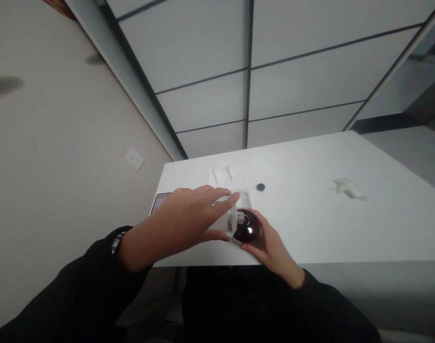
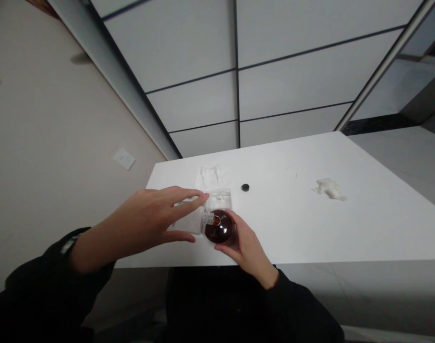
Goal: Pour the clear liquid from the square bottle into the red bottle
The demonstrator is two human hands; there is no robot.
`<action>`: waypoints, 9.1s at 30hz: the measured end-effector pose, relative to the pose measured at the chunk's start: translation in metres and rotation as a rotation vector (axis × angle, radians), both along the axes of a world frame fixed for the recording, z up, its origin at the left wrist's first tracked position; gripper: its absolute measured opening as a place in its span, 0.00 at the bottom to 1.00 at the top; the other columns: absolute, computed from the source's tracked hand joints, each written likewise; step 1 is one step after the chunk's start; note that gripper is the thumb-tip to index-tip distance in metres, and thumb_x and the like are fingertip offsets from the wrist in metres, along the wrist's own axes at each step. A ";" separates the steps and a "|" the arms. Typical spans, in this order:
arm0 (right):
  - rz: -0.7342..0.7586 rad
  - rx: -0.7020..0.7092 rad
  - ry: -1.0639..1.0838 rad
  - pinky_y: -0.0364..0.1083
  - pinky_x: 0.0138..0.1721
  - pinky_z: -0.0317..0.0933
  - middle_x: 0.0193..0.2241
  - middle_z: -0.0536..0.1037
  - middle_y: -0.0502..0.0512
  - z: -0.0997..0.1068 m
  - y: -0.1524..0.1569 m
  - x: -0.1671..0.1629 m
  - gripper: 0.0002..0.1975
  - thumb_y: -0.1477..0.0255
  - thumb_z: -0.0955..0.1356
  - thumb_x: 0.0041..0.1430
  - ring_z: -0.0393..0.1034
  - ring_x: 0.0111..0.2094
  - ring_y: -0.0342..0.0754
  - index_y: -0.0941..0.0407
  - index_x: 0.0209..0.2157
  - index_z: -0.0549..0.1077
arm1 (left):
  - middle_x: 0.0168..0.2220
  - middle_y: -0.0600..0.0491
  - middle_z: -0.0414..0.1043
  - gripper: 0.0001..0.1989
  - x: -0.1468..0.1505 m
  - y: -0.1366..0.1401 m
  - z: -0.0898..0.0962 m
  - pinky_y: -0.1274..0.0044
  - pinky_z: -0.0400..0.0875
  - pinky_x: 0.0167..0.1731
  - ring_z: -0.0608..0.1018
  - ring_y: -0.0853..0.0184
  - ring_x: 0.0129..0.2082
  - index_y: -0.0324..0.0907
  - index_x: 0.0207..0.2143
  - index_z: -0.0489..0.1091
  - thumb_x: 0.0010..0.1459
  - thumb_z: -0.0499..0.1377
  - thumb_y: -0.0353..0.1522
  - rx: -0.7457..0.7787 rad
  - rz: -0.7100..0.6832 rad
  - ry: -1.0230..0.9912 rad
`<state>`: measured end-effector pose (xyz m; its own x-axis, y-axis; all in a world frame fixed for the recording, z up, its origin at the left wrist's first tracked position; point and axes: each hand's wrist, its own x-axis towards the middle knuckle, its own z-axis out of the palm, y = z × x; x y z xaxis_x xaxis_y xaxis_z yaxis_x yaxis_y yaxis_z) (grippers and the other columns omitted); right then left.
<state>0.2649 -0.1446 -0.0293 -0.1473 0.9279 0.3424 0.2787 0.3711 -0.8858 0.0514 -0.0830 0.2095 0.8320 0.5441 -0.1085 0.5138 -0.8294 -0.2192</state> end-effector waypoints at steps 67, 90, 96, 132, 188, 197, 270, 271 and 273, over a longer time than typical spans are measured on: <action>0.004 0.051 0.005 0.68 0.66 0.66 0.67 0.72 0.67 0.006 0.001 -0.001 0.42 0.58 0.76 0.63 0.70 0.67 0.67 0.48 0.72 0.57 | 0.57 0.46 0.81 0.35 0.004 -0.006 -0.002 0.71 0.80 0.34 0.86 0.54 0.50 0.41 0.59 0.72 0.56 0.73 0.49 0.084 -0.138 -0.191; -0.002 0.039 -0.024 0.68 0.67 0.65 0.68 0.71 0.67 -0.007 -0.001 0.001 0.41 0.61 0.75 0.64 0.68 0.68 0.67 0.49 0.72 0.58 | 0.68 0.42 0.61 0.34 -0.049 -0.043 -0.149 0.58 0.77 0.61 0.67 0.48 0.71 0.52 0.64 0.63 0.58 0.72 0.38 -0.670 0.515 -1.297; -0.022 0.019 -0.039 0.69 0.67 0.65 0.68 0.71 0.69 -0.012 -0.002 0.002 0.40 0.59 0.74 0.65 0.67 0.69 0.68 0.50 0.72 0.58 | 0.66 0.40 0.67 0.47 -0.037 -0.046 -0.188 0.56 0.79 0.58 0.74 0.45 0.65 0.52 0.65 0.61 0.49 0.75 0.55 -0.859 0.636 -1.581; -0.008 0.038 -0.053 0.68 0.67 0.65 0.68 0.71 0.68 -0.007 -0.001 0.002 0.41 0.59 0.75 0.65 0.68 0.68 0.67 0.50 0.72 0.56 | 0.69 0.40 0.69 0.50 -0.026 -0.020 -0.115 0.53 0.78 0.60 0.74 0.49 0.68 0.50 0.72 0.62 0.50 0.78 0.44 -0.596 0.423 -1.357; -0.020 0.062 -0.042 0.65 0.66 0.67 0.67 0.73 0.65 -0.001 0.000 0.000 0.41 0.59 0.75 0.64 0.70 0.67 0.65 0.48 0.72 0.58 | 0.68 0.42 0.70 0.51 -0.023 -0.012 -0.062 0.55 0.74 0.65 0.74 0.51 0.67 0.54 0.76 0.53 0.57 0.74 0.44 -0.224 0.143 -0.854; -0.022 0.058 -0.033 0.65 0.66 0.66 0.67 0.73 0.67 0.000 -0.001 0.001 0.41 0.60 0.76 0.63 0.70 0.67 0.66 0.51 0.72 0.59 | 0.67 0.41 0.72 0.49 -0.018 -0.014 -0.055 0.57 0.76 0.64 0.76 0.51 0.65 0.52 0.76 0.53 0.58 0.72 0.45 -0.175 0.105 -0.811; 0.002 0.035 -0.031 0.68 0.67 0.65 0.68 0.71 0.68 0.000 0.000 0.001 0.42 0.58 0.76 0.63 0.68 0.68 0.67 0.49 0.72 0.57 | 0.65 0.40 0.72 0.47 -0.025 -0.023 -0.089 0.59 0.85 0.52 0.77 0.49 0.64 0.50 0.72 0.61 0.55 0.75 0.47 -0.457 0.429 -1.084; 0.003 0.035 -0.035 0.68 0.67 0.65 0.68 0.71 0.68 -0.001 0.000 0.001 0.42 0.58 0.76 0.64 0.68 0.68 0.67 0.49 0.72 0.57 | 0.65 0.40 0.73 0.47 -0.027 -0.024 -0.096 0.59 0.84 0.53 0.77 0.49 0.64 0.49 0.72 0.62 0.54 0.75 0.47 -0.500 0.457 -1.160; 0.000 0.045 -0.043 0.68 0.67 0.65 0.68 0.71 0.68 -0.002 0.000 0.001 0.42 0.57 0.76 0.64 0.68 0.68 0.67 0.49 0.72 0.56 | 0.65 0.41 0.74 0.48 -0.028 -0.024 -0.110 0.59 0.83 0.55 0.76 0.48 0.65 0.49 0.71 0.65 0.51 0.77 0.47 -0.611 0.506 -1.318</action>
<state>0.2659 -0.1444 -0.0317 -0.1631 0.9117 0.3772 0.3162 0.4104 -0.8553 0.0231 -0.1073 0.0992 0.2612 0.9380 0.2280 0.3099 -0.3052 0.9004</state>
